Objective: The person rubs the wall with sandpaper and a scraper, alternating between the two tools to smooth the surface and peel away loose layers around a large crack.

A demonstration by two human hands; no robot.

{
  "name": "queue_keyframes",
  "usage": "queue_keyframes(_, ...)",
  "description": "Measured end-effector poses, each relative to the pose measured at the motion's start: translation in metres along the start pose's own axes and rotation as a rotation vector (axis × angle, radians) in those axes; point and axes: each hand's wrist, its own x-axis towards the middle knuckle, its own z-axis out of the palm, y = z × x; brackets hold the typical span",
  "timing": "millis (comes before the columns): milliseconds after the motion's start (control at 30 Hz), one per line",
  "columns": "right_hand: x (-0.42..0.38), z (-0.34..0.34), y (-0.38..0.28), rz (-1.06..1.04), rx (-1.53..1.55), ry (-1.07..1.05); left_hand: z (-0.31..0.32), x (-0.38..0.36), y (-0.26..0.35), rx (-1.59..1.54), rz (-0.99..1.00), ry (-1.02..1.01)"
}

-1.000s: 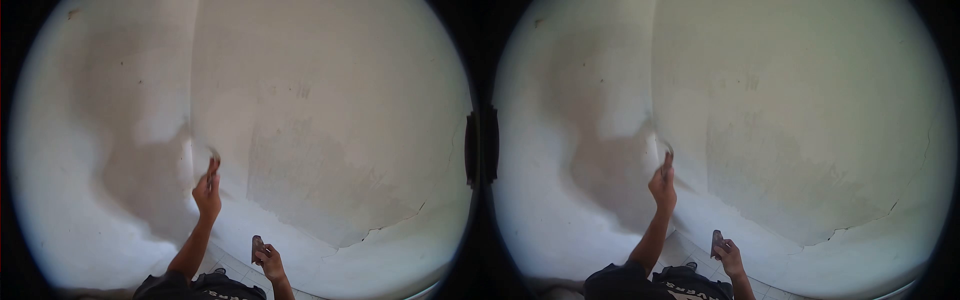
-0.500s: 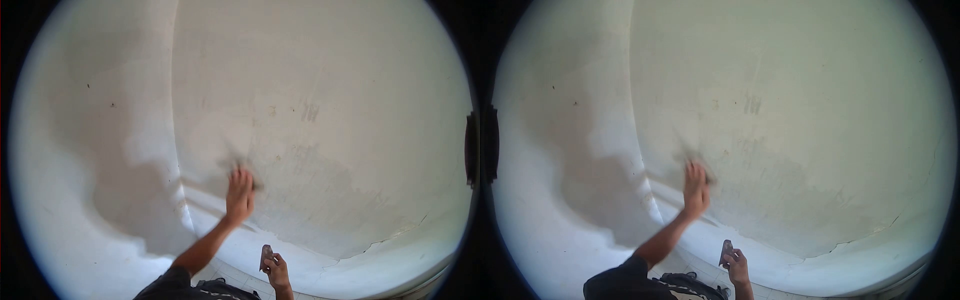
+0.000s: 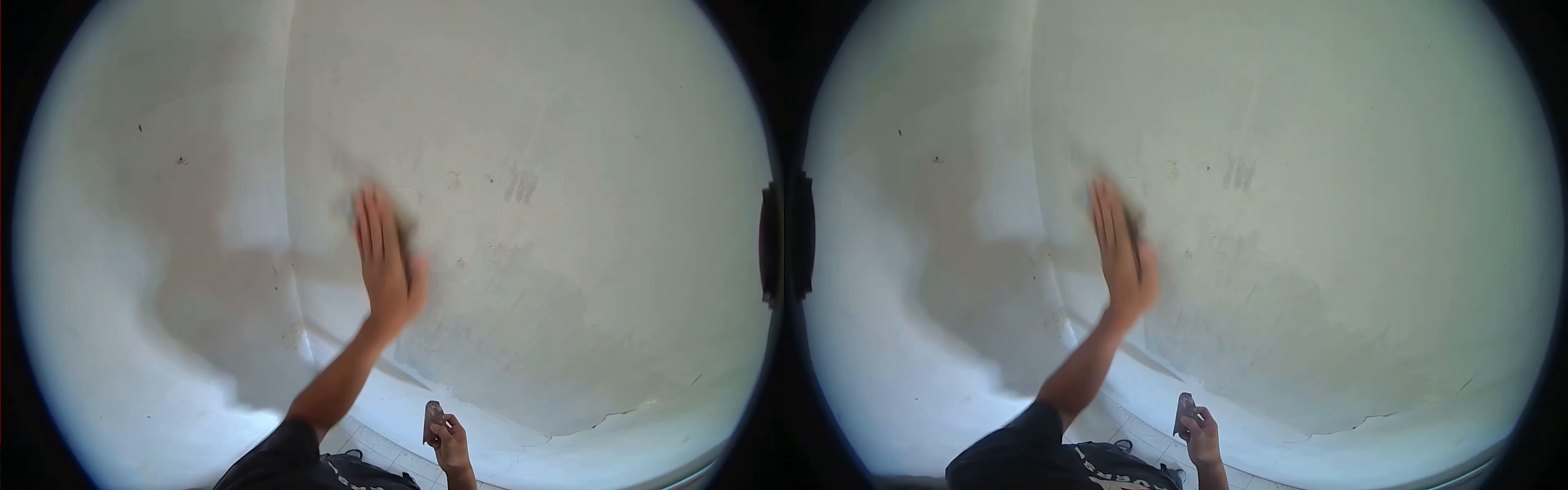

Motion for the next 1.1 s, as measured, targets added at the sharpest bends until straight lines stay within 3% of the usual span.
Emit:
queue_keyframes(33,0.004,0.0,-0.001,0.005,-0.001,-0.007,-0.005,0.039,0.004,-0.009,0.061,0.052)
queue_keyframes(133,-0.001,-0.011,-0.002,-0.019,-0.041,-0.094,0.003,0.0,0.035,-0.01,0.03,-0.055)
queue_keyframes(200,0.006,-0.014,0.001,-0.04,-0.046,-0.098,0.016,-0.141,0.022,0.008,0.003,-0.323)
queue_keyframes(233,0.005,-0.02,0.003,-0.037,-0.056,-0.113,0.015,-0.202,0.002,-0.001,-0.052,-0.334)
queue_keyframes(300,0.014,-0.024,0.005,-0.045,-0.058,-0.084,0.017,-0.192,-0.02,-0.014,-0.307,-0.087)
queue_keyframes(367,0.01,-0.023,-0.005,-0.041,-0.034,-0.056,0.023,-0.111,-0.02,0.004,-0.361,0.188)
queue_keyframes(400,0.005,-0.031,-0.007,-0.026,-0.061,-0.072,0.021,-0.097,-0.007,0.019,-0.378,0.184)
queue_keyframes(467,0.015,-0.038,-0.011,-0.029,-0.071,-0.108,0.023,-0.068,0.011,0.042,-0.111,0.09)
queue_keyframes(533,0.022,-0.047,-0.006,-0.026,-0.021,-0.151,0.037,-0.143,0.006,0.085,0.082,-0.19)
queue_keyframes(600,0.024,-0.052,-0.012,-0.024,-0.084,-0.159,0.04,-0.214,-0.013,0.098,0.083,-0.158)
queue_keyframes(700,0.022,-0.042,-0.02,-0.014,-0.139,-0.166,0.03,-0.24,-0.046,0.106,0.113,-0.197)
queue_keyframes(767,0.02,-0.035,-0.023,-0.016,-0.151,-0.176,0.026,-0.242,-0.057,0.101,0.141,-0.242)
queue_keyframes(833,0.019,-0.033,-0.024,-0.061,-0.173,-0.185,0.025,-0.226,-0.052,0.036,0.015,-0.255)
queue_keyframes(867,0.019,-0.032,-0.023,-0.064,-0.174,-0.181,0.03,-0.203,-0.054,0.004,-0.08,-0.135)
queue_keyframes(900,0.018,-0.032,-0.024,-0.084,-0.148,-0.192,0.027,-0.15,-0.046,-0.027,-0.175,-0.017)
queue_keyframes(967,0.013,-0.032,-0.025,-0.095,-0.131,-0.196,0.005,-0.032,-0.036,-0.033,-0.106,0.11)
queue_keyframes(1067,0.018,-0.025,-0.028,-0.044,-0.166,-0.191,0.014,0.002,0.014,-0.209,-0.22,0.204)
queue_keyframes(1100,0.02,-0.025,-0.031,-0.043,-0.171,-0.202,0.026,-0.048,0.024,-0.067,-0.201,0.038)
